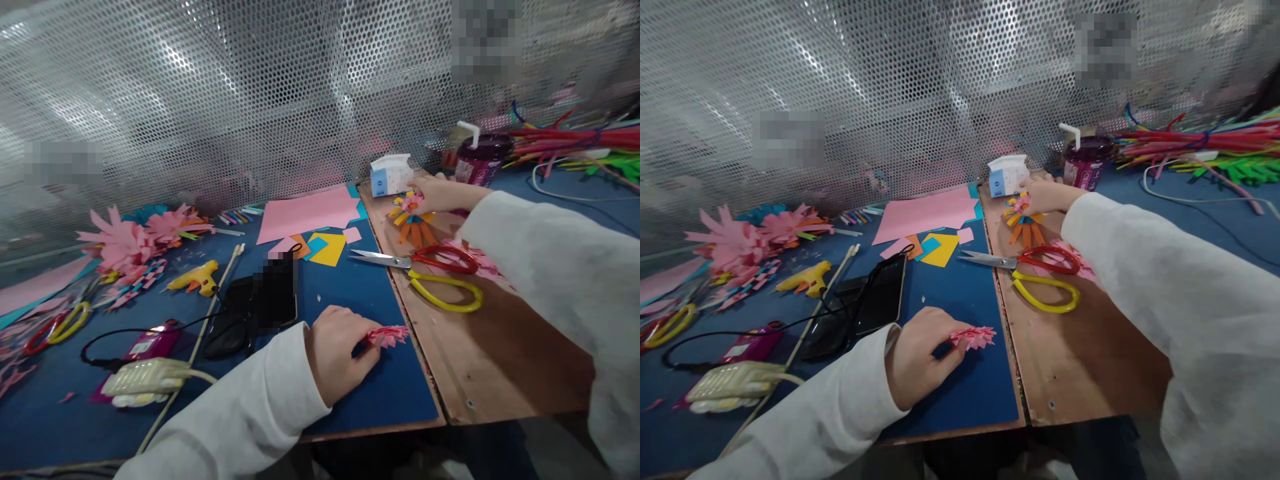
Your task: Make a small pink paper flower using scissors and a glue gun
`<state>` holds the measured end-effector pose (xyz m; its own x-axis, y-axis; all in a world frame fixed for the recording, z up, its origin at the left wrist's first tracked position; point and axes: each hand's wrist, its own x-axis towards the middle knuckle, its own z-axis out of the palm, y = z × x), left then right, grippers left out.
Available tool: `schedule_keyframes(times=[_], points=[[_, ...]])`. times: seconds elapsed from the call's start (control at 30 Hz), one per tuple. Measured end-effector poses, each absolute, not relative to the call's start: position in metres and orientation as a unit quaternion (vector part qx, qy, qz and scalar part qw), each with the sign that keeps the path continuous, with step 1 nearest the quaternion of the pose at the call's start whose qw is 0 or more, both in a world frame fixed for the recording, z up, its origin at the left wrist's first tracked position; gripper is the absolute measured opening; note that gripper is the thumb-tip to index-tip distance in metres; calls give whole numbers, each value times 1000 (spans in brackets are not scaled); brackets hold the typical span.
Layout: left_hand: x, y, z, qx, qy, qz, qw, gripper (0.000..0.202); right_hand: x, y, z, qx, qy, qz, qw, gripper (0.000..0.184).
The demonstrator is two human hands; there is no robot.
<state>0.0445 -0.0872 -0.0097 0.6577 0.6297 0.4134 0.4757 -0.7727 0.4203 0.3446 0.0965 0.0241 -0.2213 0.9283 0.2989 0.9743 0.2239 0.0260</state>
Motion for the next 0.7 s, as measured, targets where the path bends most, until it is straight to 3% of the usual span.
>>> schedule_keyframes(times=[0.07, 0.13, 0.27, 0.37, 0.47, 0.6, 0.7], points=[[45, -87, -9, 899, 307, 281, 135, 15, 340, 77, 34, -626, -758, -135, 123, 68], [45, -87, -10, 898, 307, 284, 133, 15, 335, 56, 41, -622, -748, -180, 145, 77], [44, -88, -12, 898, 308, 286, 131, 14, 330, 21, 46, -442, -832, -320, 97, 49], [44, -87, -12, 898, 309, 284, 133, 14, 333, 13, 47, -415, -812, -392, 119, 43], [45, -87, -12, 896, 310, 288, 137, 15, 338, 17, 50, -433, -766, -441, 177, 46], [46, -87, -12, 895, 311, 285, 141, 15, 341, 31, 54, -381, -809, -420, 152, 54], [46, -87, -11, 896, 311, 283, 141, 15, 337, 42, 60, -447, -792, -379, 172, 65]])
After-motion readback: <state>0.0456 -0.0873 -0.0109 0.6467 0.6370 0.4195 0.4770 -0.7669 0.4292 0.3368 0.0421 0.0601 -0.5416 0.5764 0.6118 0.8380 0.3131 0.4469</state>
